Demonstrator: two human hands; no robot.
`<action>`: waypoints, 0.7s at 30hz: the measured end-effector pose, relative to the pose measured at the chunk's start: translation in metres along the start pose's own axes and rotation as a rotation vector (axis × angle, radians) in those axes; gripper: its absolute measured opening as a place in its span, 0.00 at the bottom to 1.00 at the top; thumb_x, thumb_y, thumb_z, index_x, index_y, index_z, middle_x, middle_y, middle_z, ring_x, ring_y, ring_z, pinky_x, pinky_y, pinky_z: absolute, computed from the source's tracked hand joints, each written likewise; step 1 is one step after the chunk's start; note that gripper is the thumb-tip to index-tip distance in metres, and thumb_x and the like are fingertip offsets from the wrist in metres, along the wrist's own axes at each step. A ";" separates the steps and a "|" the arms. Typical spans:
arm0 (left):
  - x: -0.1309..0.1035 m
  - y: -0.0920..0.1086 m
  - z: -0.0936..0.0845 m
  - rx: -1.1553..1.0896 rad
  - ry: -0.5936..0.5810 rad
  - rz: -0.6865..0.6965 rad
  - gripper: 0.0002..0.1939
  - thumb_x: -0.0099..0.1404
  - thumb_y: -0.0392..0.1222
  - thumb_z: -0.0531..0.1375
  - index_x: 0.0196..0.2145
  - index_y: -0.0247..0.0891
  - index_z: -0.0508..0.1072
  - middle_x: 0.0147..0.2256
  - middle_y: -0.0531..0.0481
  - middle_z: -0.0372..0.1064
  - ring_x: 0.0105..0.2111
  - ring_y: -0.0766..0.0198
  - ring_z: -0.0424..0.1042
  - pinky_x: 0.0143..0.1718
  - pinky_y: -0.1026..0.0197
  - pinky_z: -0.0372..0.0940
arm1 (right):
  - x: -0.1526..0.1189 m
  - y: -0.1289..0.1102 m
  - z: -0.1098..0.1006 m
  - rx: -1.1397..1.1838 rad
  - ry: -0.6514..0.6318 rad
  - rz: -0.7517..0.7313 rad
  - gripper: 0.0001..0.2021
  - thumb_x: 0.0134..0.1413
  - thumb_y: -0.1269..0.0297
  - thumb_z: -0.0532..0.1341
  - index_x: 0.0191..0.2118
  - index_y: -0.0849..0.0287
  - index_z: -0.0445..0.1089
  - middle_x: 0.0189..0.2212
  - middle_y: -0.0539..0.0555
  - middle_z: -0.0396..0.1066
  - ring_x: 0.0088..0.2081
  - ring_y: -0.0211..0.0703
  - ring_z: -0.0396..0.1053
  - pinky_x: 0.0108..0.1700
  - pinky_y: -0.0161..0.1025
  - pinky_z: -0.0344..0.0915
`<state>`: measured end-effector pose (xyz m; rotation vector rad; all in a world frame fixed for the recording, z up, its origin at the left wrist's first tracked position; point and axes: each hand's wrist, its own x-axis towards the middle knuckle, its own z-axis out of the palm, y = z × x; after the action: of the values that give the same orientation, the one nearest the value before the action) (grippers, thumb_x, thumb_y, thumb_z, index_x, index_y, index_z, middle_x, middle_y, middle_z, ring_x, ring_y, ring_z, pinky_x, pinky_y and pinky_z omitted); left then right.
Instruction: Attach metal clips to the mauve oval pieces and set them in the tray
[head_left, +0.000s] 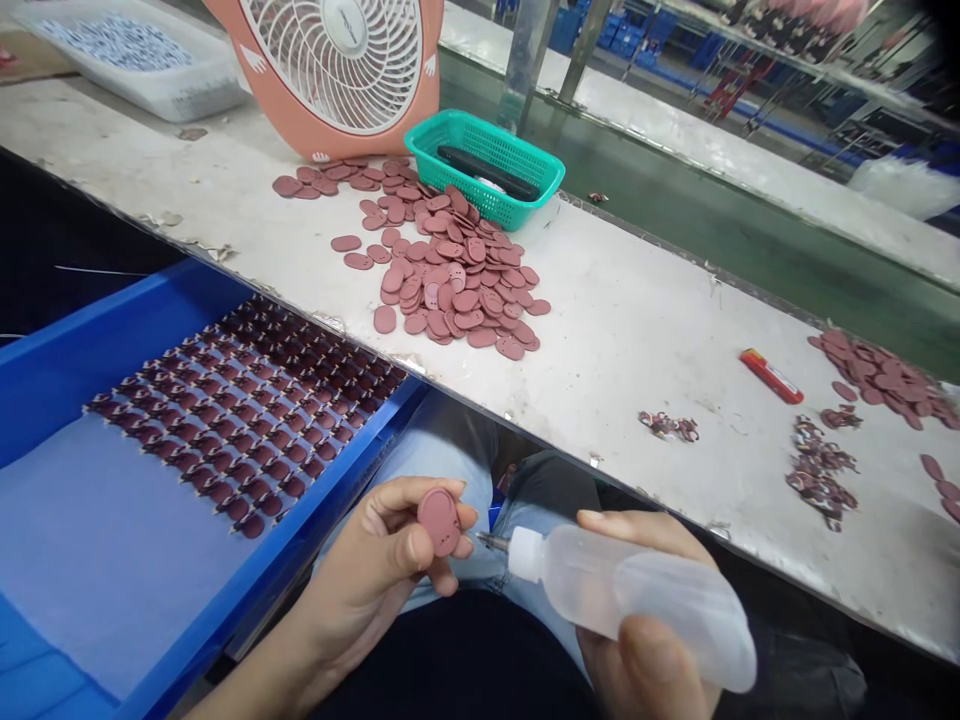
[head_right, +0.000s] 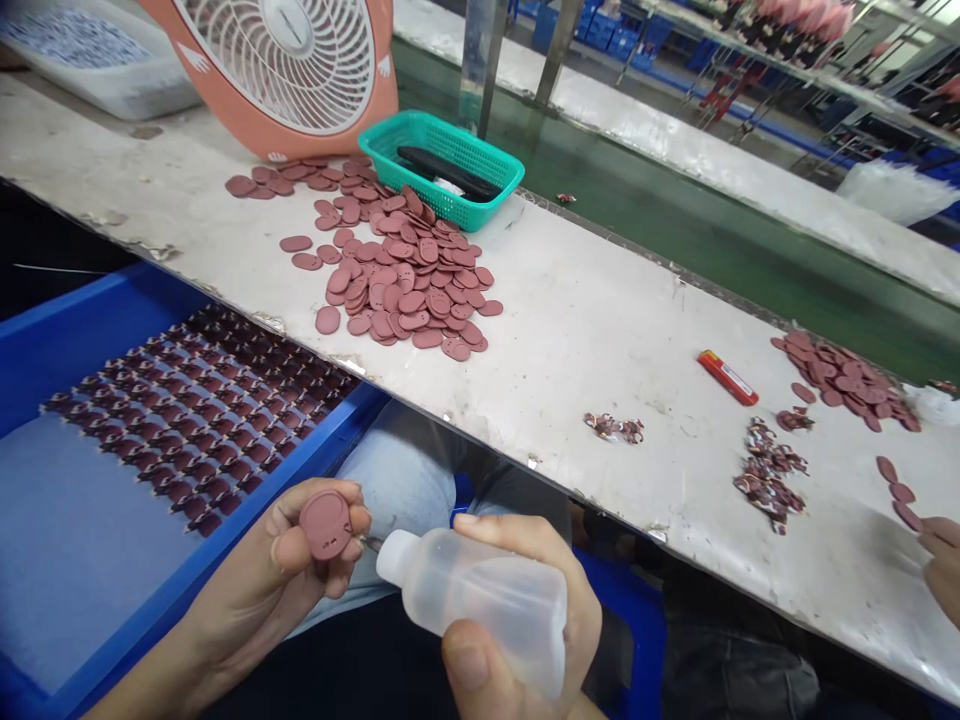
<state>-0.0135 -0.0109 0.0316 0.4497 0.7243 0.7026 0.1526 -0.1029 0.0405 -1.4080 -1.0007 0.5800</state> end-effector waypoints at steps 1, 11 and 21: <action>0.000 0.001 0.001 0.001 -0.001 -0.005 0.18 0.44 0.49 0.79 0.34 0.44 0.85 0.30 0.48 0.82 0.26 0.66 0.77 0.22 0.72 0.70 | 0.002 -0.001 0.001 0.014 0.019 -0.016 0.19 0.59 0.43 0.60 0.48 0.50 0.70 0.27 0.53 0.68 0.22 0.46 0.66 0.20 0.44 0.60; -0.004 0.004 0.011 0.010 0.126 -0.027 0.21 0.40 0.51 0.80 0.32 0.42 0.85 0.29 0.50 0.82 0.25 0.67 0.76 0.21 0.73 0.68 | 0.006 -0.004 0.005 0.113 0.061 -0.005 0.14 0.61 0.50 0.62 0.47 0.50 0.74 0.24 0.50 0.69 0.20 0.40 0.64 0.21 0.38 0.58; 0.008 0.009 0.003 0.027 0.330 -0.009 0.25 0.32 0.50 0.81 0.30 0.42 0.84 0.25 0.51 0.80 0.22 0.65 0.75 0.17 0.72 0.65 | 0.043 0.003 -0.003 0.733 -0.057 0.569 0.30 0.53 0.30 0.57 0.45 0.53 0.71 0.16 0.44 0.62 0.15 0.30 0.50 0.16 0.27 0.49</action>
<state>-0.0111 0.0011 0.0353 0.3577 1.0471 0.7679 0.1770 -0.0679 0.0480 -0.9900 -0.3326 1.2631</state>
